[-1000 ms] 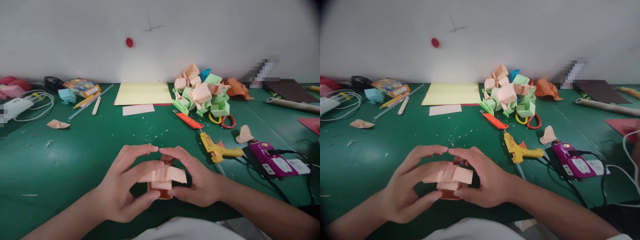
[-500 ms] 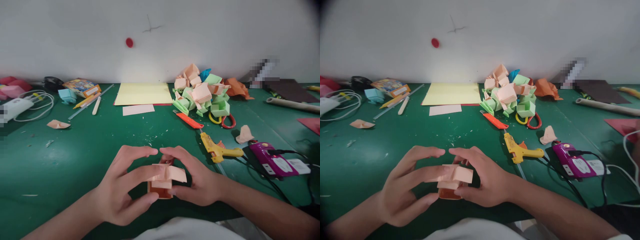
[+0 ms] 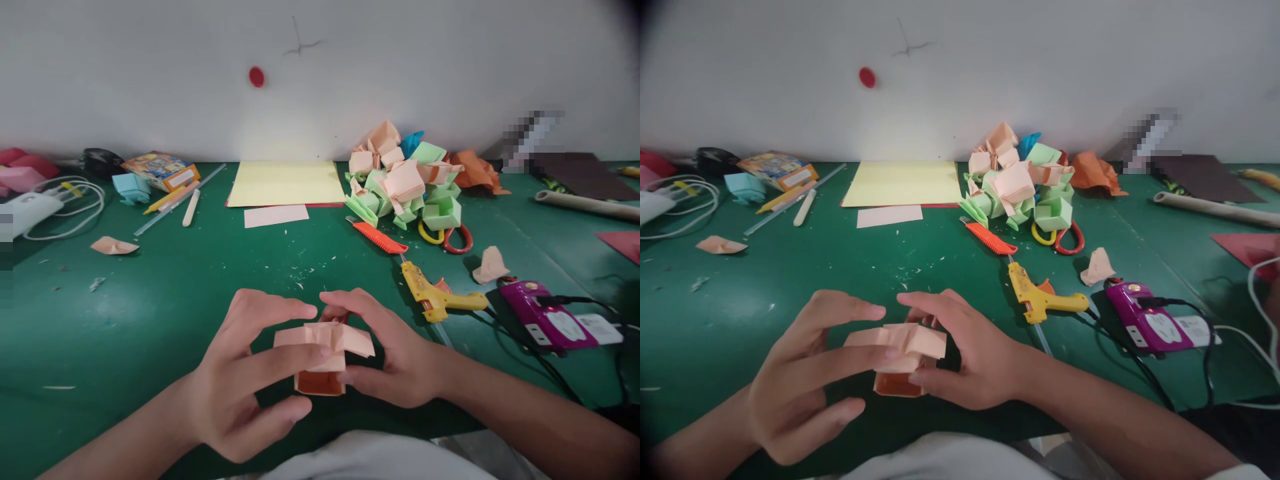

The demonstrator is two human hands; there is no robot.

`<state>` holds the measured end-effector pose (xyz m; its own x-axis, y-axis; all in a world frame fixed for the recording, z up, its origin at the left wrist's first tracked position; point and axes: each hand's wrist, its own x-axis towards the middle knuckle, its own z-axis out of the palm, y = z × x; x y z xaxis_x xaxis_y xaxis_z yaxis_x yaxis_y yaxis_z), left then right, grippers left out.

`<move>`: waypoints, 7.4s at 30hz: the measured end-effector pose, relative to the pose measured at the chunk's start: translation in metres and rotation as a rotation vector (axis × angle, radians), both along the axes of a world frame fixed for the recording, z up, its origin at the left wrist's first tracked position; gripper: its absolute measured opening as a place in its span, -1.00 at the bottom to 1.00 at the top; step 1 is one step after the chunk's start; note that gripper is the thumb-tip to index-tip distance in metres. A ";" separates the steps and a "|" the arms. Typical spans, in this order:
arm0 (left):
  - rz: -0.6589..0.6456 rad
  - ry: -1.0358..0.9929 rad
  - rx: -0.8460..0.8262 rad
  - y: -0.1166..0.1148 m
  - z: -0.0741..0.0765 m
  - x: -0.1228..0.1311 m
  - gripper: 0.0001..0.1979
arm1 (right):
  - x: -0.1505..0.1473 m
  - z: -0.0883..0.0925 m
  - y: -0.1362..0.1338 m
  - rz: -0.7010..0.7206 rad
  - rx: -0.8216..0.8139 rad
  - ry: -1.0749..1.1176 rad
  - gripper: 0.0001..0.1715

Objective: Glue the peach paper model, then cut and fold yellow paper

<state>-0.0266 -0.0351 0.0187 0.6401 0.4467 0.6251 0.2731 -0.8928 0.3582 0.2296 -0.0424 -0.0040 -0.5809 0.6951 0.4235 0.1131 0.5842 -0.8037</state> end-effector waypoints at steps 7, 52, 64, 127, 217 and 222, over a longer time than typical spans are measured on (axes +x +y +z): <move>0.039 0.035 -0.094 0.001 0.000 0.001 -0.57 | -0.002 0.001 0.001 -0.041 0.024 -0.021 -0.14; 0.081 0.009 -0.073 0.000 -0.003 -0.001 -0.61 | -0.002 -0.001 0.000 -0.035 0.076 -0.113 -0.05; 0.111 0.033 -0.016 -0.001 -0.003 -0.002 -0.61 | -0.001 0.000 0.001 -0.030 0.078 -0.106 -0.06; 0.097 0.042 0.201 0.000 -0.004 -0.002 -0.57 | -0.001 -0.002 0.000 -0.049 0.107 -0.096 -0.01; 0.080 0.054 0.227 -0.003 -0.004 0.005 -0.62 | 0.002 -0.003 0.000 -0.065 0.016 -0.065 -0.06; 0.036 0.042 0.204 0.000 0.001 0.007 -0.64 | 0.002 -0.003 0.000 -0.071 0.028 -0.073 -0.07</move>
<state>-0.0193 -0.0356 0.0198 0.6532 0.3367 0.6782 0.3173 -0.9350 0.1586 0.2315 -0.0424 -0.0070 -0.5607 0.7241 0.4017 0.2128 0.5947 -0.7753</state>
